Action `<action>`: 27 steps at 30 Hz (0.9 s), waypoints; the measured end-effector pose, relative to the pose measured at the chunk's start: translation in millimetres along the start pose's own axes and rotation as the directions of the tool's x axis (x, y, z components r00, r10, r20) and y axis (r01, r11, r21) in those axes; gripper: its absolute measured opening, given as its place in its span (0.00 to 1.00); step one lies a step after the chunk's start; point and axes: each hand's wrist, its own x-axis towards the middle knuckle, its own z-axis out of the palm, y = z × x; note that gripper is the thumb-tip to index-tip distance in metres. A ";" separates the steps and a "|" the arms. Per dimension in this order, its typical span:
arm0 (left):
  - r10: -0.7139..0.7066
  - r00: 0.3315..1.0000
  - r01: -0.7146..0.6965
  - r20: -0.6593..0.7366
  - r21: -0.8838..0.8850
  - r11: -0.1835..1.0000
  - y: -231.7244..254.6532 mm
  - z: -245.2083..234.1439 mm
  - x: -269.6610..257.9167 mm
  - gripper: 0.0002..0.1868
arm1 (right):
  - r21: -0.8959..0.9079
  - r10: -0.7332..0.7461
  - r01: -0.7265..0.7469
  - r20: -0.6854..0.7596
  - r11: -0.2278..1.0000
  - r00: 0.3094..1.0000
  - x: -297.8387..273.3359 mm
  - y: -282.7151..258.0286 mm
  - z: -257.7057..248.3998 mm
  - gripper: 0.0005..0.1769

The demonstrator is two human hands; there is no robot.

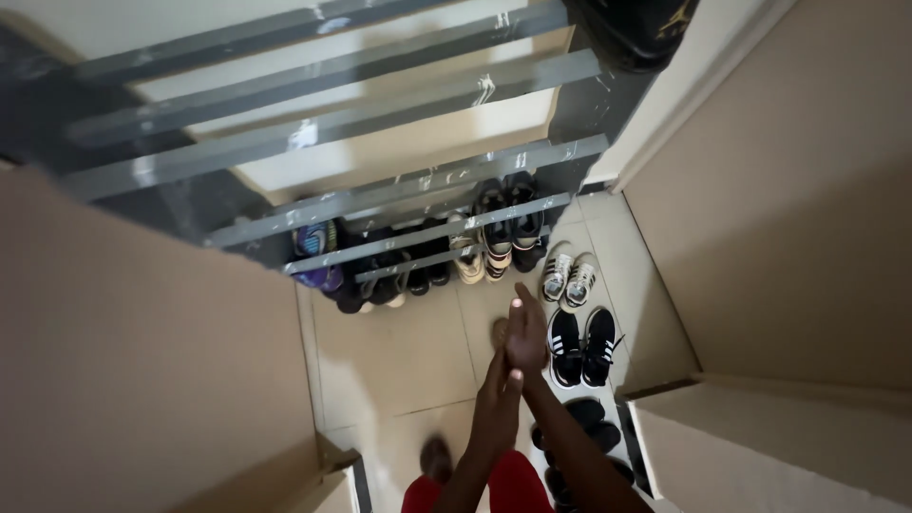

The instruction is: The person removes shoes from a shoe rack by hand, carries them down the hallway, and arranges them in rows on the floor.

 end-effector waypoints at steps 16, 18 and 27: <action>0.002 0.999 -0.012 0.035 0.292 0.956 -227.8 -52.0 318.0 0.36 | -0.523 -0.255 0.365 0.272 0.770 0.928 144.1 202.1 89.3 0.38; 0.340 0.937 -0.307 0.081 0.656 0.689 -240.0 -52.0 358.9 0.32 | -0.677 -0.159 0.350 0.329 0.648 0.931 181.3 237.1 93.9 0.46; 0.325 0.918 -0.327 0.227 0.898 0.296 -243.0 -28.6 465.5 0.18 | -0.669 -0.158 0.359 0.343 0.650 0.926 234.8 292.8 116.0 0.29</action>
